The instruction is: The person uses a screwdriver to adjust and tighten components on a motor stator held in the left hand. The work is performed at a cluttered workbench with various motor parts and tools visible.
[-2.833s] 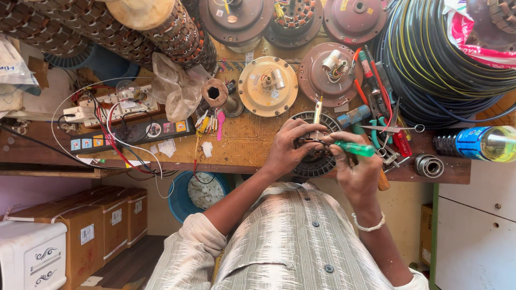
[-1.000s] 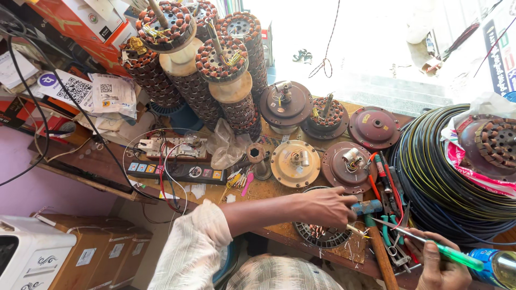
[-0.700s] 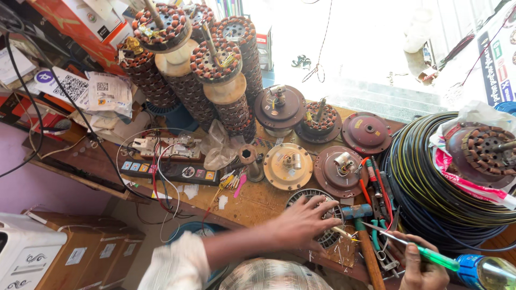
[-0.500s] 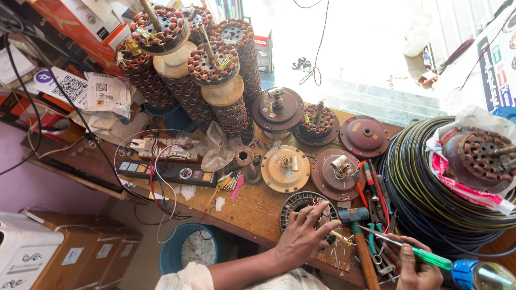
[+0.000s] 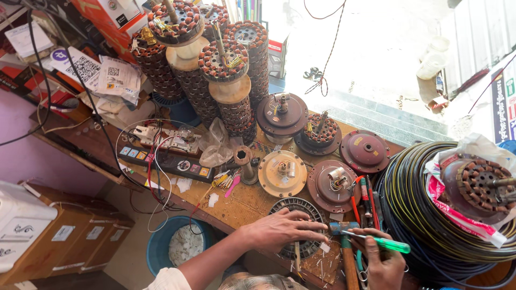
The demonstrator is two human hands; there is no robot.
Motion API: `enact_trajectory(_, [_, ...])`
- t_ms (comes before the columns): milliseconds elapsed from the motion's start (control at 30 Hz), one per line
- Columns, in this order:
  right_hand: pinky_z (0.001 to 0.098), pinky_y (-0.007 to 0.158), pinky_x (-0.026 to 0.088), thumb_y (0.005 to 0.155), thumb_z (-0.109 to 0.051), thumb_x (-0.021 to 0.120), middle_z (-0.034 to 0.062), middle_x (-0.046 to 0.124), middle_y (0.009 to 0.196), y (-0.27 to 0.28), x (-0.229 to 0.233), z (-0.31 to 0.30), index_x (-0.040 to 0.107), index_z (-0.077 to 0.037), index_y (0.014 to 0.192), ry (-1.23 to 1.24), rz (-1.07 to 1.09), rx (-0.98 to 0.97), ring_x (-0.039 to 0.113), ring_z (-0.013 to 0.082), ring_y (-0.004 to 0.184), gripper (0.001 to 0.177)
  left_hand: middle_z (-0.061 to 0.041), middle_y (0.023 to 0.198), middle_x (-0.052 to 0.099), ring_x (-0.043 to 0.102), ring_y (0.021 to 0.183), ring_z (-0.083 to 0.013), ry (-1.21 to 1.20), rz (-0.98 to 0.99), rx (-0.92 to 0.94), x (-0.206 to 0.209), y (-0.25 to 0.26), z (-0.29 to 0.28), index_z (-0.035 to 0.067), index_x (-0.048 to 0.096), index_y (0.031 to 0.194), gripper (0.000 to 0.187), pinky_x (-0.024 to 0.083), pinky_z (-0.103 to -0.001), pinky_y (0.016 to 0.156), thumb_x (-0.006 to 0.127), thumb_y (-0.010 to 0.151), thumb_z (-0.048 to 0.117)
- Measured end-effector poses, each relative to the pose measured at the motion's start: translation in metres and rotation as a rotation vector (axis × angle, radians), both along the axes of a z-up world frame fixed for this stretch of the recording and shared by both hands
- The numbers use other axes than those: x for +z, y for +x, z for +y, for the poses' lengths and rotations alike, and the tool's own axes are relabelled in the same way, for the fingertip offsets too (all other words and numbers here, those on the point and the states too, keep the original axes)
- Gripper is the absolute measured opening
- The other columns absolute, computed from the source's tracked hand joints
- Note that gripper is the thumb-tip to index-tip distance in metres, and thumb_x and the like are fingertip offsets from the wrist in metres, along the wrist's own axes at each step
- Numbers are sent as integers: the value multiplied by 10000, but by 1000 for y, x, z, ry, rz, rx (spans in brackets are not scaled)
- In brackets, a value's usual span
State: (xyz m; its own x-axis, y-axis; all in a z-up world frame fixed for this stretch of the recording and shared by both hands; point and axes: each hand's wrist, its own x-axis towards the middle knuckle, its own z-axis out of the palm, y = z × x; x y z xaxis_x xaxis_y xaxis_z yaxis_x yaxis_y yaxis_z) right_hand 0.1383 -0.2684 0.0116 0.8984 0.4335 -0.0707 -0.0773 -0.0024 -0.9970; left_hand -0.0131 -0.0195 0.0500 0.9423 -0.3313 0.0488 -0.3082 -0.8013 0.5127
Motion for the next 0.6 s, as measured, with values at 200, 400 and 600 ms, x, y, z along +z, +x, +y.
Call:
enact_trajectory(200, [465, 928, 634, 1017, -83, 530, 276, 712, 1105, 8, -4, -5, 589, 108, 1175, -35, 63, 43, 732, 358, 1072, 255, -6, 1516, 528, 498, 1372, -282, -10, -102, 350, 3, -17, -17, 302, 437, 1550, 921, 377, -446, 1163, 736, 717, 47])
enact_trajectory(400, [454, 935, 633, 1010, -87, 549, 253, 717, 1089, 18, -2, -8, 596, 108, 1159, -32, 79, 67, 737, 348, 1046, 250, -95, 1404, 563, 488, 1297, -337, -302, -258, 612, -14, -34, -43, 167, 454, 1500, 870, 403, -476, 1113, 874, 738, 198])
enact_trajectory(600, [425, 938, 629, 998, -98, 568, 229, 737, 1079, 13, 12, -8, 627, 96, 1148, -35, 9, 163, 744, 315, 1036, 253, -44, 1170, 744, 651, 1110, -286, -498, -370, 711, -44, -29, -48, 152, 497, 1474, 761, 485, -434, 996, 843, 796, 150])
